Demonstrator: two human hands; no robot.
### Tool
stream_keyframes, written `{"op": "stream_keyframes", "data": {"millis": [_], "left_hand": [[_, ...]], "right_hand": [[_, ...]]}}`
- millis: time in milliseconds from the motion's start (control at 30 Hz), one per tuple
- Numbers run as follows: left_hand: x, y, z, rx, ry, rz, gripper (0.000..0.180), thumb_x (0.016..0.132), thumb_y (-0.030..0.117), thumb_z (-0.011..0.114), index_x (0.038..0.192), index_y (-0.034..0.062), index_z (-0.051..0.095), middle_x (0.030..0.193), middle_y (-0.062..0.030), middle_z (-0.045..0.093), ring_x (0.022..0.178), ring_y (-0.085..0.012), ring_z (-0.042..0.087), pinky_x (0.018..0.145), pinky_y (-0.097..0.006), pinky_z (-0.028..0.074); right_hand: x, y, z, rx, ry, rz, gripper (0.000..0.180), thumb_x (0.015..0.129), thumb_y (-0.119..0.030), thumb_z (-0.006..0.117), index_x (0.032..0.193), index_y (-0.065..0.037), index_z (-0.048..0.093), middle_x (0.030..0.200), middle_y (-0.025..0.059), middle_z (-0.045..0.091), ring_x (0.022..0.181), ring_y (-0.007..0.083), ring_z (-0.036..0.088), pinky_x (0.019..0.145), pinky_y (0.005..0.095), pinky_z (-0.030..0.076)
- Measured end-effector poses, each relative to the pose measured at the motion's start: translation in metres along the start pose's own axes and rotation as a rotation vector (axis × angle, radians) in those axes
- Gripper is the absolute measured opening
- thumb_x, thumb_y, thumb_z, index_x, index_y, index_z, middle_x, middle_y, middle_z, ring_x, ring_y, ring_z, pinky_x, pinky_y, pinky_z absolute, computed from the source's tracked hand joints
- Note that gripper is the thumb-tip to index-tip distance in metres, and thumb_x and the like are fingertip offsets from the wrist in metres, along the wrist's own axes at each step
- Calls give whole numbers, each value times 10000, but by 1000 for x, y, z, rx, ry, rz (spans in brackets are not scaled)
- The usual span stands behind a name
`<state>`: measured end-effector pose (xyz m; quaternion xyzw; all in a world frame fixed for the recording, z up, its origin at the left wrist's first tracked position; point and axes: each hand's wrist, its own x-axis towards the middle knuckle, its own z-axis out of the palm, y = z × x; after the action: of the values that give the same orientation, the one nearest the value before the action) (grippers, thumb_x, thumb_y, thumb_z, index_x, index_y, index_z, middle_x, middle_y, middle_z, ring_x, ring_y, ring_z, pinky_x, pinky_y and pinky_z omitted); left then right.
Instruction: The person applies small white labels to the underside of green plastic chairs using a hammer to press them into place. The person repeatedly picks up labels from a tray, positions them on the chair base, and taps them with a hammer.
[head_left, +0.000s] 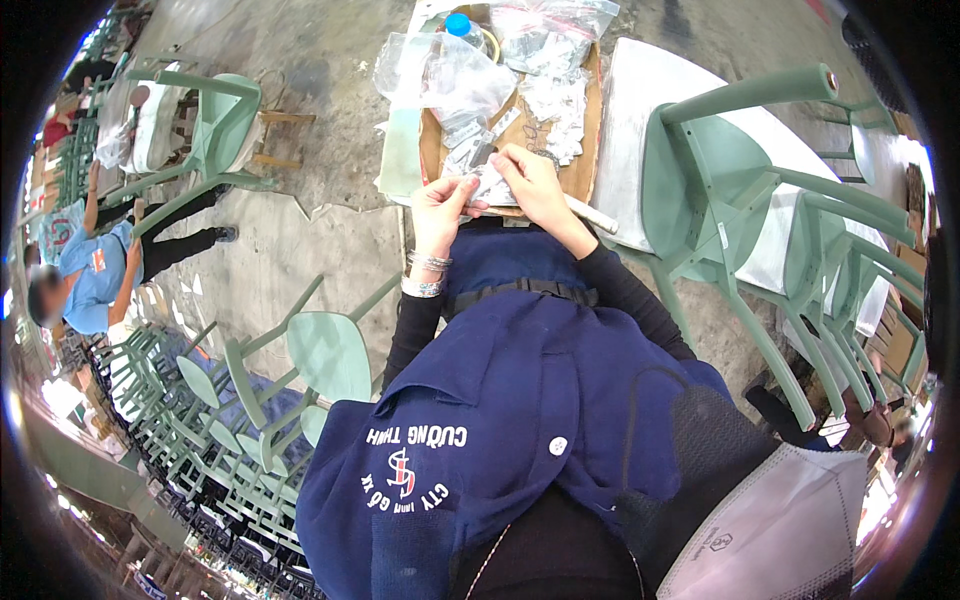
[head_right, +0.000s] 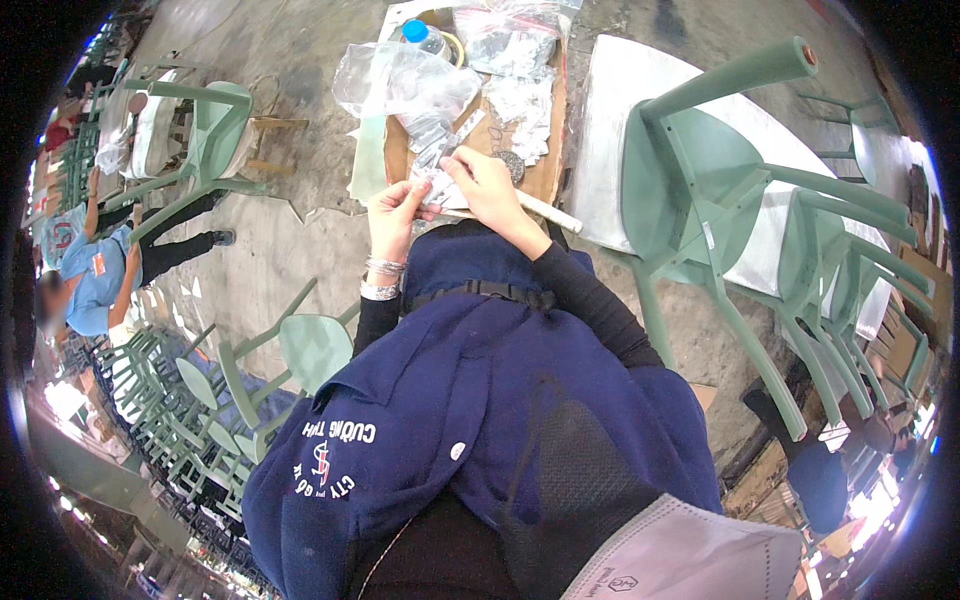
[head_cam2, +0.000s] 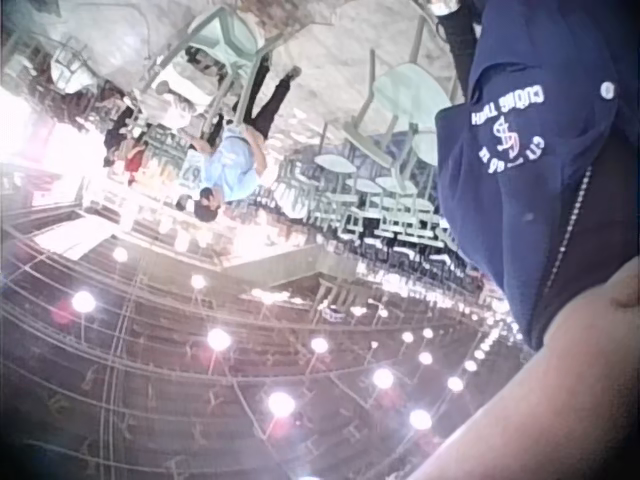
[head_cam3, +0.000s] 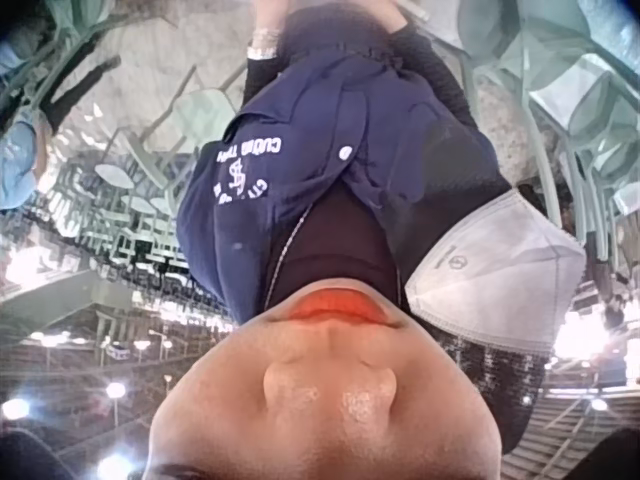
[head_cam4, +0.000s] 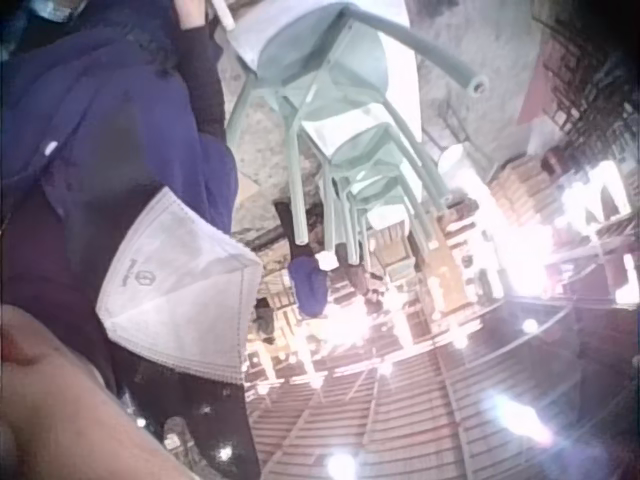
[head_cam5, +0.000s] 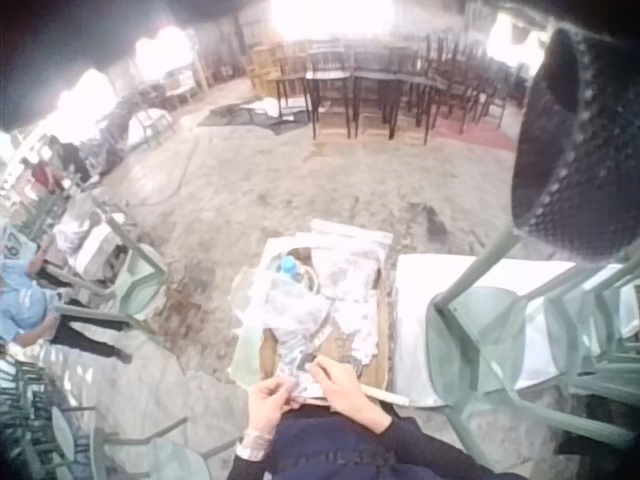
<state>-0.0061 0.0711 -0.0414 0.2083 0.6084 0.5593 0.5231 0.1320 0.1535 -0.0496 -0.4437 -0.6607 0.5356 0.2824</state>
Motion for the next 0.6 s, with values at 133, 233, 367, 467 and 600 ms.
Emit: {"op": "stream_keyframes", "data": {"millis": [133, 233, 367, 467, 600], "left_hand": [[10, -13, -41, 331, 245, 270, 102, 861, 73, 622, 851, -18, 667, 711, -32, 649, 531, -55, 519, 493, -200, 404], [30, -17, -59, 405, 364, 513, 117, 862, 49, 584, 840, -17, 678, 642, 7, 603, 513, -35, 441, 485, -208, 364], [59, -16, -56, 586, 185, 373, 102, 857, 39, 573, 892, 1, 660, 693, 12, 614, 618, -38, 507, 554, -222, 412], [72, -13, -45, 834, 163, 397, 177, 847, 34, 587, 1019, 16, 627, 795, -24, 639, 698, -62, 562, 590, -244, 450], [74, -11, -42, 738, 24, 489, 369, 842, 22, 608, 1204, 37, 539, 990, -76, 644, 830, -126, 609, 666, -261, 486]], "right_hand": [[6, 4, -2, -71, 198, 96, 323, 907, -317, 533, 844, -12, 620, 639, 157, 573, 577, 274, 566, 571, 389, 425], [16, 12, -5, -413, -98, 77, 293, 899, -319, 546, 870, -37, 619, 632, 109, 577, 634, 247, 587, 594, 361, 434], [64, 55, 20, -515, 146, -134, 288, 815, -333, 617, 856, -50, 650, 745, 134, 640, 748, 316, 624, 669, 407, 469], [79, 57, 24, -473, -42, -85, 227, 765, -274, 657, 796, -50, 667, 805, 152, 635, 795, 316, 614, 690, 407, 464], [63, 47, 22, -174, -88, -303, 154, 817, -170, 635, 882, -37, 593, 851, 79, 624, 764, 213, 616, 650, 342, 471]]}}
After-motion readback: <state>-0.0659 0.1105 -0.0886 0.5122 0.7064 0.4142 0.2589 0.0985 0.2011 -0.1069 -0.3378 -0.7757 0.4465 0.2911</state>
